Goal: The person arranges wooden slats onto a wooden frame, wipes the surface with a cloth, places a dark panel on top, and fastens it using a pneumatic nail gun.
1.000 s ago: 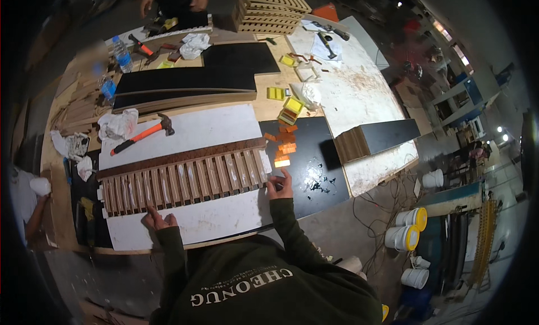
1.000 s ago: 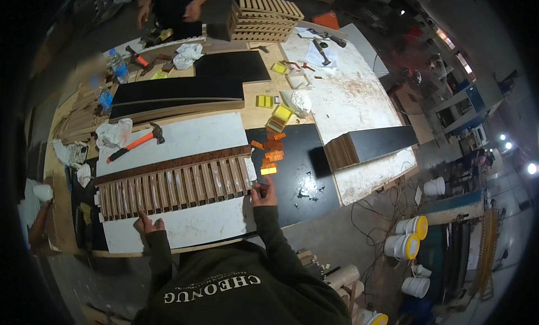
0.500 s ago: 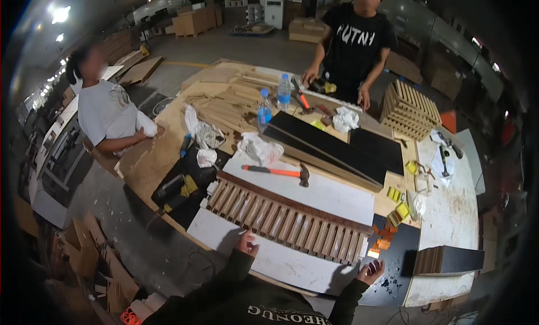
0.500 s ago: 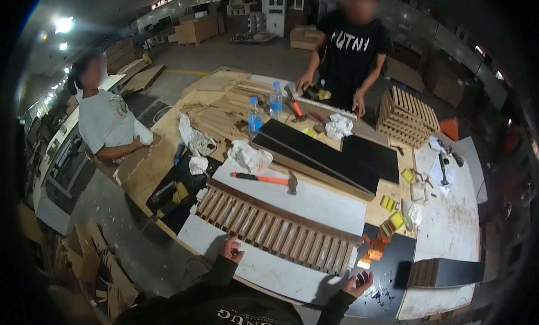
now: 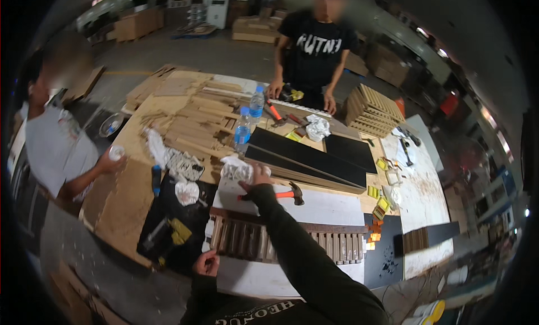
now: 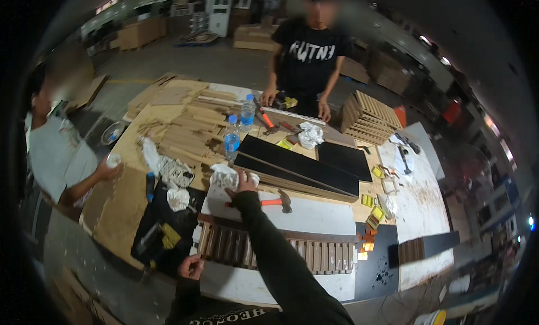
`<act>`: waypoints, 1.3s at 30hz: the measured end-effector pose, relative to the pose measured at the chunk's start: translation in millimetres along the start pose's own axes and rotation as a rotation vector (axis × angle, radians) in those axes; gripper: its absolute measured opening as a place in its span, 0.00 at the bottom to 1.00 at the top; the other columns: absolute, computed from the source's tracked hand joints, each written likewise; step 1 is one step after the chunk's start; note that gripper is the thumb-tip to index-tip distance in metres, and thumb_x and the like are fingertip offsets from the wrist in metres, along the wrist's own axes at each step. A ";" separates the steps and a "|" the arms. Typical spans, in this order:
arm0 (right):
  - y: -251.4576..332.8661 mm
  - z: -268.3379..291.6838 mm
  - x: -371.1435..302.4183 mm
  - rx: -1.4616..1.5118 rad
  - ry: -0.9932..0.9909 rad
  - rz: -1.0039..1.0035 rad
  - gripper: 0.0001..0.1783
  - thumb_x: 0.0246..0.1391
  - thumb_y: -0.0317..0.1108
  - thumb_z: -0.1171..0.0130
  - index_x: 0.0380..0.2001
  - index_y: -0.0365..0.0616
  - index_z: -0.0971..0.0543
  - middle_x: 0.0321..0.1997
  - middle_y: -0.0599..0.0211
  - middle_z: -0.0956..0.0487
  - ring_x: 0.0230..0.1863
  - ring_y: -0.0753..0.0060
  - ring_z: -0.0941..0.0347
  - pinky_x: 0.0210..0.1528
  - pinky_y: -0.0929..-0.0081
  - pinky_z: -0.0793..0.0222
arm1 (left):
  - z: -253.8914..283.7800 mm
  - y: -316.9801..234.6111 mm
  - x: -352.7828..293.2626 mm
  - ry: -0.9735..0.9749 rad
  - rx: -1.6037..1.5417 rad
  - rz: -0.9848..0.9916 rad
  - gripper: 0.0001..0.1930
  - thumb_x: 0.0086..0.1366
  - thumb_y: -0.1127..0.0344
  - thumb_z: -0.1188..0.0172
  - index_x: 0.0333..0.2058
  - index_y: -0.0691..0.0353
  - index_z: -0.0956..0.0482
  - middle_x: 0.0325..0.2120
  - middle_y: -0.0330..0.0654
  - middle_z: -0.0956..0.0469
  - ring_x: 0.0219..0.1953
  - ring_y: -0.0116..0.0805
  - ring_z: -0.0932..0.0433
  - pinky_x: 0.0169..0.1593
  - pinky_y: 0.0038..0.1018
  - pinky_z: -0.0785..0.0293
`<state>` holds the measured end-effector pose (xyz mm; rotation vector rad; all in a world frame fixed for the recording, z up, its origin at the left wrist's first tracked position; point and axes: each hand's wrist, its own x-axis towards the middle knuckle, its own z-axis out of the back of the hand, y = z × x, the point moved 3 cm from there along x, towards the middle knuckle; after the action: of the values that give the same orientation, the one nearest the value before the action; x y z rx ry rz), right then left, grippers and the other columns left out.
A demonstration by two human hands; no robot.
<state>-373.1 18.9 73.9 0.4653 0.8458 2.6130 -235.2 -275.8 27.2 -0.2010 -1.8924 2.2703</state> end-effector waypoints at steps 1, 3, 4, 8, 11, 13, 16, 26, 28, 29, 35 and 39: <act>-24.9 -28.8 21.8 -0.118 -0.002 -0.125 0.46 0.33 0.47 0.31 0.57 0.47 0.39 0.58 0.45 0.39 0.55 0.42 0.37 0.53 0.62 0.36 | 3.7 8.0 10.4 0.015 0.073 -0.178 0.11 0.55 0.67 0.40 0.38 0.60 0.23 0.25 0.38 0.23 0.27 0.26 0.25 0.33 0.24 0.27; -66.6 -70.5 46.6 -0.466 -0.017 -0.296 0.39 0.38 0.46 0.36 0.56 0.52 0.38 0.50 0.48 0.31 0.51 0.48 0.33 0.49 0.57 0.34 | -0.7 57.8 37.3 0.192 -0.101 0.130 0.07 0.56 0.62 0.42 0.31 0.57 0.25 0.18 0.36 0.28 0.19 0.27 0.30 0.25 0.25 0.30; -135.8 -64.0 71.2 -0.446 -0.048 -0.478 0.33 0.41 0.40 0.41 0.54 0.55 0.37 0.45 0.50 0.28 0.48 0.50 0.31 0.46 0.56 0.32 | -22.9 92.6 63.0 0.395 -0.258 0.406 0.07 0.56 0.60 0.44 0.28 0.56 0.26 0.14 0.35 0.30 0.15 0.27 0.32 0.22 0.25 0.31; -33.4 -74.2 57.8 -0.025 0.048 -0.142 0.22 0.51 0.34 0.53 0.52 0.52 0.37 0.38 0.51 0.24 0.43 0.50 0.27 0.43 0.64 0.32 | 37.1 20.8 95.7 0.457 -0.022 0.065 0.24 0.60 0.54 0.47 0.50 0.65 0.31 0.44 0.56 0.30 0.48 0.51 0.32 0.55 0.49 0.41; 24.8 -7.9 11.5 0.475 -0.157 0.022 0.30 0.38 0.27 0.40 0.49 0.47 0.35 0.41 0.51 0.25 0.46 0.54 0.28 0.47 0.67 0.33 | 4.8 21.3 158.6 0.213 -0.123 -0.222 0.36 0.55 0.57 0.40 0.59 0.61 0.44 0.51 0.50 0.37 0.50 0.39 0.33 0.47 0.34 0.34; 29.6 1.0 -12.0 0.721 -0.019 -0.005 0.34 0.37 0.26 0.40 0.53 0.47 0.34 0.48 0.58 0.28 0.50 0.66 0.32 0.55 0.70 0.37 | -25.6 -50.0 182.7 0.256 -0.049 -0.504 0.42 0.56 0.45 0.45 0.62 0.60 0.53 0.63 0.52 0.57 0.62 0.48 0.48 0.55 0.41 0.41; 29.2 -36.5 -41.8 1.235 0.148 -0.142 0.31 0.47 0.27 0.42 0.56 0.41 0.37 0.49 0.64 0.28 0.51 0.73 0.32 0.55 0.75 0.38 | 7.6 -13.5 239.5 0.397 0.006 -0.620 0.39 0.53 0.46 0.44 0.58 0.60 0.47 0.60 0.55 0.51 0.61 0.53 0.47 0.56 0.45 0.42; 45.1 -73.5 -85.5 2.119 0.283 0.122 0.37 0.60 0.57 0.66 0.60 0.35 0.44 0.63 0.56 0.43 0.62 0.62 0.45 0.64 0.71 0.54 | 377.5 162.2 504.9 0.416 1.445 -1.011 0.19 0.49 0.55 0.47 0.40 0.53 0.24 0.52 0.53 0.35 0.55 0.48 0.36 0.53 0.61 0.43; 40.8 -74.1 -95.1 1.991 0.238 0.057 0.36 0.60 0.56 0.65 0.60 0.36 0.43 0.63 0.56 0.43 0.62 0.62 0.45 0.64 0.70 0.54 | 357.4 161.7 506.3 0.370 1.359 -1.072 0.15 0.47 0.56 0.47 0.33 0.54 0.23 0.49 0.53 0.34 0.52 0.49 0.34 0.49 0.64 0.42; 39.9 -74.0 -98.4 1.927 0.226 0.031 0.36 0.60 0.56 0.65 0.59 0.36 0.43 0.63 0.56 0.43 0.62 0.62 0.45 0.63 0.70 0.54 | 350.8 158.3 504.2 0.316 1.287 -1.124 0.12 0.46 0.57 0.48 0.26 0.54 0.22 0.47 0.53 0.32 0.49 0.50 0.32 0.45 0.66 0.40; 45.1 -69.4 -111.0 1.449 0.211 -0.025 0.33 0.60 0.53 0.62 0.58 0.36 0.39 0.62 0.56 0.43 0.61 0.61 0.44 0.63 0.69 0.53 | 358.5 156.0 498.8 0.319 1.323 -1.108 0.12 0.46 0.56 0.48 0.28 0.53 0.22 0.47 0.52 0.32 0.49 0.50 0.32 0.45 0.65 0.39; 68.6 -33.8 -117.6 0.999 0.109 0.059 0.31 0.59 0.51 0.58 0.55 0.37 0.36 0.58 0.55 0.39 0.59 0.60 0.43 0.62 0.67 0.52 | 361.1 158.8 493.8 0.316 1.321 -1.105 0.13 0.46 0.56 0.48 0.28 0.53 0.22 0.47 0.52 0.32 0.49 0.50 0.32 0.45 0.65 0.39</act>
<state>-298.8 -99.8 66.6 0.5803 2.1774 2.0879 -803.0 -540.0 -58.2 0.4987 0.0335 1.9009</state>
